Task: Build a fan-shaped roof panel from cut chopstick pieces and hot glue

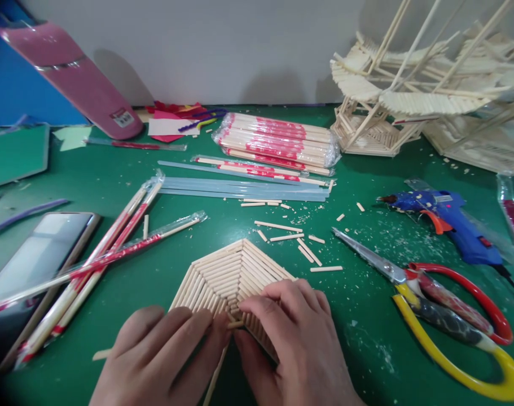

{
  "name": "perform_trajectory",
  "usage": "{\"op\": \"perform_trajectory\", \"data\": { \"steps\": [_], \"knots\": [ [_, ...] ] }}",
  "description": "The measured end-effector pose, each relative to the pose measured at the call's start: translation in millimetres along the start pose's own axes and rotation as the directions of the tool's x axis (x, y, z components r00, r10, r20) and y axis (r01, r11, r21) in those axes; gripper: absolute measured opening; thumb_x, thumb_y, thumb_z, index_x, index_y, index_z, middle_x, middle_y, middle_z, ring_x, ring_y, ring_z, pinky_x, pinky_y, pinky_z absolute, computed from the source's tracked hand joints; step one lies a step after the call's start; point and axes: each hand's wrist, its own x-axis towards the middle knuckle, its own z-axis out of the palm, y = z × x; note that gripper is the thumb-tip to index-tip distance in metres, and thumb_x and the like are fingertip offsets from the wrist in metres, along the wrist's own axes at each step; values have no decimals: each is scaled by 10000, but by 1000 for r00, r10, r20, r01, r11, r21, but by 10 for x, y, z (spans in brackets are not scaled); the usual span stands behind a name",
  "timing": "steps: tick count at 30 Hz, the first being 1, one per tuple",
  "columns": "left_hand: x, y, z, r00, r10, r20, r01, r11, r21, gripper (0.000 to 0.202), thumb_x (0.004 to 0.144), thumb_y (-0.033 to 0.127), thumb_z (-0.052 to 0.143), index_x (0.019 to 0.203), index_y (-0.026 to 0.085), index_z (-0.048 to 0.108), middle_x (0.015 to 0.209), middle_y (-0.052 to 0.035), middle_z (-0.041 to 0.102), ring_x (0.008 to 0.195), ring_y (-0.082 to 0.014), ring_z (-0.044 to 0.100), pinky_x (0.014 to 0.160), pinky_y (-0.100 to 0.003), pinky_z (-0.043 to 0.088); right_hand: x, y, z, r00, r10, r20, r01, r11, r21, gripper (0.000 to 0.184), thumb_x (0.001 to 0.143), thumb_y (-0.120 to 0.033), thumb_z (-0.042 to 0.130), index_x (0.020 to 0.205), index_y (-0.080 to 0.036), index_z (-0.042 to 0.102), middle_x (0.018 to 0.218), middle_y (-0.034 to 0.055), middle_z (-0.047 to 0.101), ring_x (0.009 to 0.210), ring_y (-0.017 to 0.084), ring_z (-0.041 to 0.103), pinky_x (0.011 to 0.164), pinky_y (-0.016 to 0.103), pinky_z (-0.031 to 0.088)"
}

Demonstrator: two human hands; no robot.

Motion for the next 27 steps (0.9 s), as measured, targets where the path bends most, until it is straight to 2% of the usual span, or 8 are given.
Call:
{"op": "perform_trajectory", "data": {
  "steps": [7, 15, 27],
  "knots": [
    [-12, -7, 35, 1000, -19, -17, 19, 1000, 3, 248, 844, 98, 451, 686, 186, 621, 638, 32, 630, 558, -104, 537, 578, -299, 314, 4, 9, 5, 1000, 1, 18, -1, 1000, 14, 275, 719, -188, 607, 984, -252, 565, 885, 33, 570, 811, 187, 534, 658, 326, 428],
    [-48, -1, 46, 1000, 22, -6, -22, 999, 26, 178, 826, 99, 492, 725, 172, 620, 684, 28, 630, 576, -112, 516, 580, -311, 308, 1, 9, 17, 999, 27, 34, -27, 1000, 15, 287, 710, -210, 620, 986, -268, 568, 882, 27, 576, 798, 191, 532, 641, 329, 422],
    [-29, -14, 50, 997, 65, -35, -63, 997, 47, 202, 821, 72, 484, 691, 164, 608, 673, 20, 626, 571, -125, 525, 557, -328, 278, 19, 8, 13, 999, 35, 15, -35, 999, 27, 267, 684, -223, 642, 939, -283, 591, 839, 1, 599, 759, 176, 546, 620, 310, 416]
  ]
}}
